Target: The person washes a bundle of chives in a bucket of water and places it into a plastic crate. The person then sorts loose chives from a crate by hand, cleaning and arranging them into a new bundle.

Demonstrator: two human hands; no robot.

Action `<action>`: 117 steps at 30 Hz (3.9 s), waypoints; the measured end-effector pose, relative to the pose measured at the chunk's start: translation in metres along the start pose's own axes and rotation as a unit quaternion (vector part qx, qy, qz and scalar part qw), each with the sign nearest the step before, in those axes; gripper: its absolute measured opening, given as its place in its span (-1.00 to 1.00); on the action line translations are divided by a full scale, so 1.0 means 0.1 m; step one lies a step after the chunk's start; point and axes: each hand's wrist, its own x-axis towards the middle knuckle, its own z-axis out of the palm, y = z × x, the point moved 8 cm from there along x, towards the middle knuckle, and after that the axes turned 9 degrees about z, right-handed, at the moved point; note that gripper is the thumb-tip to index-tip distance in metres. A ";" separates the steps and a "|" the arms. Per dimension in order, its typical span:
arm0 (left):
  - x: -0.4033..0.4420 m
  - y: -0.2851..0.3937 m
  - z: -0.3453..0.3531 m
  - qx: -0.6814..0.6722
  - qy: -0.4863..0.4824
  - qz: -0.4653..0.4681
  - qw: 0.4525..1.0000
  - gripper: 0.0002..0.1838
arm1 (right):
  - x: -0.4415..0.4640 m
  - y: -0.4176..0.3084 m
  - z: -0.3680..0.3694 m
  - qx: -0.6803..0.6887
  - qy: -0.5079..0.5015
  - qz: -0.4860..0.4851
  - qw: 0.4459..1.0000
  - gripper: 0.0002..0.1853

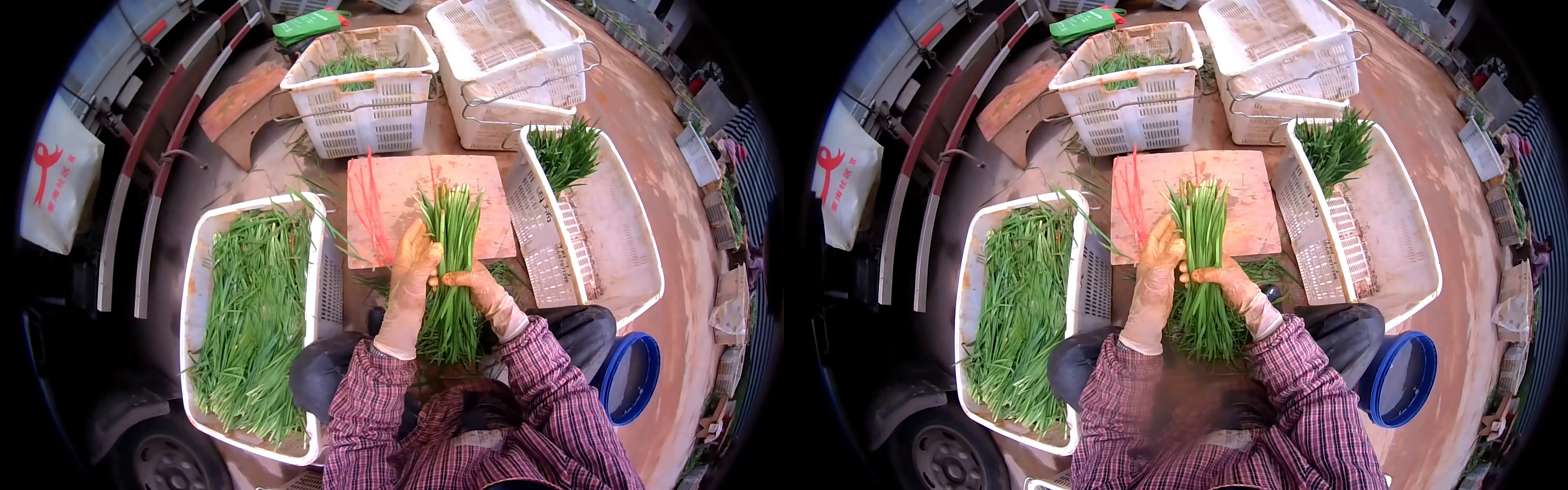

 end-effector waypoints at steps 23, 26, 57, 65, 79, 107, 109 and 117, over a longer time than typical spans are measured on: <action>-0.02 0.13 -0.14 0.312 0.103 0.077 0.942 -0.79 | -0.08 0.08 -0.01 -0.033 0.009 0.069 0.997 -0.43; 0.08 0.01 -0.32 0.178 0.095 0.136 0.970 -0.89 | -0.10 0.04 0.05 -0.027 0.007 0.056 0.998 -0.49; 0.14 0.08 -0.53 0.112 0.155 0.095 0.977 -0.68 | -0.22 0.20 0.01 -0.076 -0.009 0.069 0.995 -0.44; 0.20 0.10 -0.52 0.136 0.102 0.028 0.985 -0.57 | -0.31 0.20 -0.04 -0.140 -0.018 0.103 0.985 -0.45; 0.04 1.00 -0.61 0.006 0.231 0.270 0.935 -0.64 | -0.37 0.27 -0.22 -0.110 -0.008 0.114 0.987 -0.48; 0.04 -0.36 -0.21 0.272 -0.051 -0.080 0.958 -0.20 | -0.25 0.08 -0.37 0.181 0.084 0.038 0.979 -0.57; 0.05 -0.35 -0.22 0.267 -0.041 -0.069 0.960 -0.21 | -0.24 0.07 -0.37 0.181 0.090 0.038 0.979 -0.56; 0.05 -0.38 -0.10 0.125 -0.037 -0.087 0.988 -0.27 | -0.22 0.06 -0.24 0.204 0.037 0.040 0.977 -0.56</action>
